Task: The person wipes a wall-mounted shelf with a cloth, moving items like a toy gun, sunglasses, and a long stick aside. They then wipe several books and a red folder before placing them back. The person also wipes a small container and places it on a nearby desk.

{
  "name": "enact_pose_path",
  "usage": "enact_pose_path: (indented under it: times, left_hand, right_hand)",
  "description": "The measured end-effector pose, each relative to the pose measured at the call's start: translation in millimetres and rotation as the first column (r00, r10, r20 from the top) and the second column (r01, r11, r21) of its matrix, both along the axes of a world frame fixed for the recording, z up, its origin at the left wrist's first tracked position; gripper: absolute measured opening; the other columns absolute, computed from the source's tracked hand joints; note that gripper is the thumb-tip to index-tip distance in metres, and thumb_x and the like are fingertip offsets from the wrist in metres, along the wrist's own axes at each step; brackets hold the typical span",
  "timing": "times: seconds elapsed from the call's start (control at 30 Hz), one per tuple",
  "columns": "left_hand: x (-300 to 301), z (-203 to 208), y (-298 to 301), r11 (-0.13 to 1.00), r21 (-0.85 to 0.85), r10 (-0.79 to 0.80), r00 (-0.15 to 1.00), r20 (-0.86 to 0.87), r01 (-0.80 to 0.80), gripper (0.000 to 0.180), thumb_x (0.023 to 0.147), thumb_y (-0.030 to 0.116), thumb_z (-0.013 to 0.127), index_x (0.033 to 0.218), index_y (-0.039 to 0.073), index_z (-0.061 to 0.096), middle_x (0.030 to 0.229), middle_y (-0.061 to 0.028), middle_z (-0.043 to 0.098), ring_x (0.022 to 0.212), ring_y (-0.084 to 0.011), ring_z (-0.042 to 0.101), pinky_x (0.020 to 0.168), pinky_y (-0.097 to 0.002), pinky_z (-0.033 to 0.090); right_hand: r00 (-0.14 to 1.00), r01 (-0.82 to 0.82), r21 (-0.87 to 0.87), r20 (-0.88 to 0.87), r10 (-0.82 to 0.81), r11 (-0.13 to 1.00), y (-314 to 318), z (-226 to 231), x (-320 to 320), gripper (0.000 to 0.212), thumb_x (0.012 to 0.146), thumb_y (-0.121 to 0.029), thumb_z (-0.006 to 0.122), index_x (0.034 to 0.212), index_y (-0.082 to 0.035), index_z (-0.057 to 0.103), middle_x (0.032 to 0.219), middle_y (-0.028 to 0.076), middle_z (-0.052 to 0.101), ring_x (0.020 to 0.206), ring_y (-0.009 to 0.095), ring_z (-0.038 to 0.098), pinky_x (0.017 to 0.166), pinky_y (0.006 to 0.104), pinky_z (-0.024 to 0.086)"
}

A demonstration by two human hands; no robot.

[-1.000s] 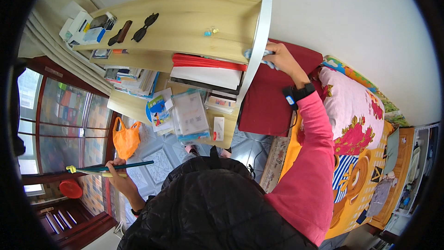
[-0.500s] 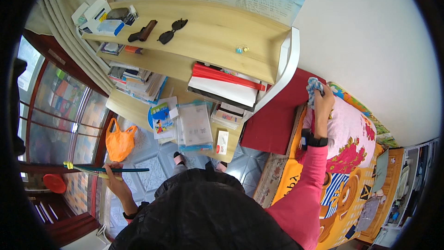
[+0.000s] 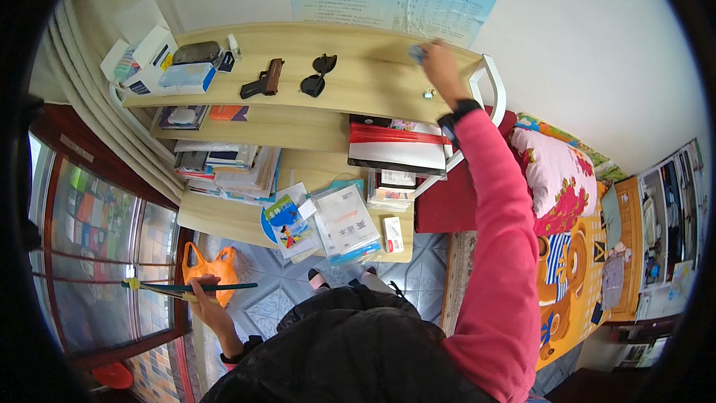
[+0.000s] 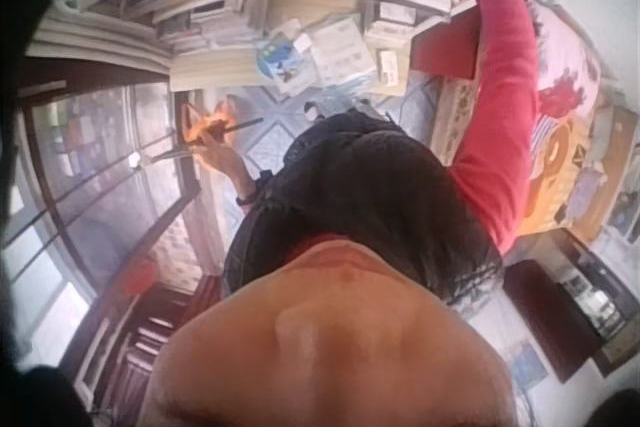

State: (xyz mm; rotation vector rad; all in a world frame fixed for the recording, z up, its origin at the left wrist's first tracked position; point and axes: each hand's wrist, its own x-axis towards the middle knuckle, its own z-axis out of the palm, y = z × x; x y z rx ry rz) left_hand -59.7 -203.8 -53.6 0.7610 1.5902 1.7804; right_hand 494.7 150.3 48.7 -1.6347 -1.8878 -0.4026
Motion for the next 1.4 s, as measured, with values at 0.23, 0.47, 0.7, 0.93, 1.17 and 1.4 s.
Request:
enact_pose_path:
  times: [0.23, 0.47, 0.7, 0.93, 1.17, 1.4]
  left_hand:
    - [-12, -12, 2, 0.998, -0.035, 0.053, 0.996, 0.071, -0.05, 0.028, 0.101, 0.026, 0.041, 0.094, 0.0, 0.05, 0.082, -0.0102, 0.058, 0.076, -0.0178, 0.058, 0.075, -0.031, 0.048]
    - [-19, -15, 1, 0.995, -0.053, 0.088, 0.996, 0.032, -0.087, 0.028, 0.101, 0.026, 0.041, 0.094, 0.001, 0.05, 0.086, -0.0107, 0.058, 0.079, -0.0184, 0.059, 0.077, -0.0321, 0.048]
    - [16, -4, 47, 0.995, 0.024, -0.097, 0.994, 0.05, 0.096, 0.025, 0.1, 0.025, 0.047, 0.093, 0.002, 0.053, 0.08, -0.0074, 0.059, 0.073, -0.0156, 0.058, 0.071, -0.0295, 0.048]
    - [102, 51, 134, 0.855, 0.219, -0.519, 0.766, 0.378, 0.471, 0.018, 0.1, 0.023, 0.045, 0.091, 0.008, 0.048, 0.07, -0.0018, 0.046, 0.067, -0.0147, 0.049, 0.074, -0.0367, 0.048]
    - [170, 83, 201, 0.715, 0.485, -0.698, 0.489, 0.522, 0.503, 0.019, 0.101, 0.025, 0.043, 0.098, 0.007, 0.048, 0.082, -0.0054, 0.05, 0.077, -0.0175, 0.049, 0.084, -0.0399, 0.044]
    - [165, 88, 226, 0.69, 0.418, -0.723, 0.538, 0.434, 0.591, 0.044, 0.102, 0.029, 0.038, 0.138, 0.004, 0.036, 0.125, -0.0198, 0.052, 0.12, -0.0267, 0.051, 0.103, -0.0383, 0.04]
  right_hand:
    - [0.993, -0.118, -0.49, -0.065, 0.098, 0.864, 86, -69, -100, 0.028, 0.074, -0.007, 0.059, 0.101, -0.007, 0.068, 0.092, 0.022, 0.066, 0.087, 0.037, 0.064, 0.077, 0.0443, 0.051]
    - [0.955, -0.067, -0.512, 0.216, 0.203, 0.856, 77, -66, 21, 0.032, 0.071, -0.009, 0.064, 0.101, -0.013, 0.069, 0.088, 0.017, 0.068, 0.082, 0.035, 0.065, 0.076, 0.0433, 0.052]
    - [0.942, 0.219, -0.528, 0.334, -0.037, 0.821, 42, -71, 138, 0.022, 0.075, -0.009, 0.056, 0.092, -0.007, 0.07, 0.09, 0.022, 0.067, 0.085, 0.04, 0.065, 0.077, 0.0453, 0.051]
    - [0.923, 0.192, -0.513, 0.385, 0.025, 0.837, 12, -6, 53, 0.034, 0.074, -0.01, 0.062, 0.108, -0.004, 0.063, 0.101, 0.024, 0.065, 0.098, 0.037, 0.062, 0.081, 0.0461, 0.05]
    - [0.648, -0.758, -0.463, -0.614, 0.45, 0.46, -135, 25, -159, 0.037, 0.091, -0.013, 0.059, 0.127, -0.004, 0.054, 0.105, 0.017, 0.064, 0.094, 0.023, 0.062, 0.08, 0.0328, 0.049]
    - [0.768, -0.614, -0.317, -0.451, 0.454, 0.723, -119, 11, -187, 0.034, 0.089, -0.01, 0.057, 0.123, -0.007, 0.056, 0.091, 0.017, 0.064, 0.073, 0.029, 0.063, 0.062, 0.0363, 0.05]
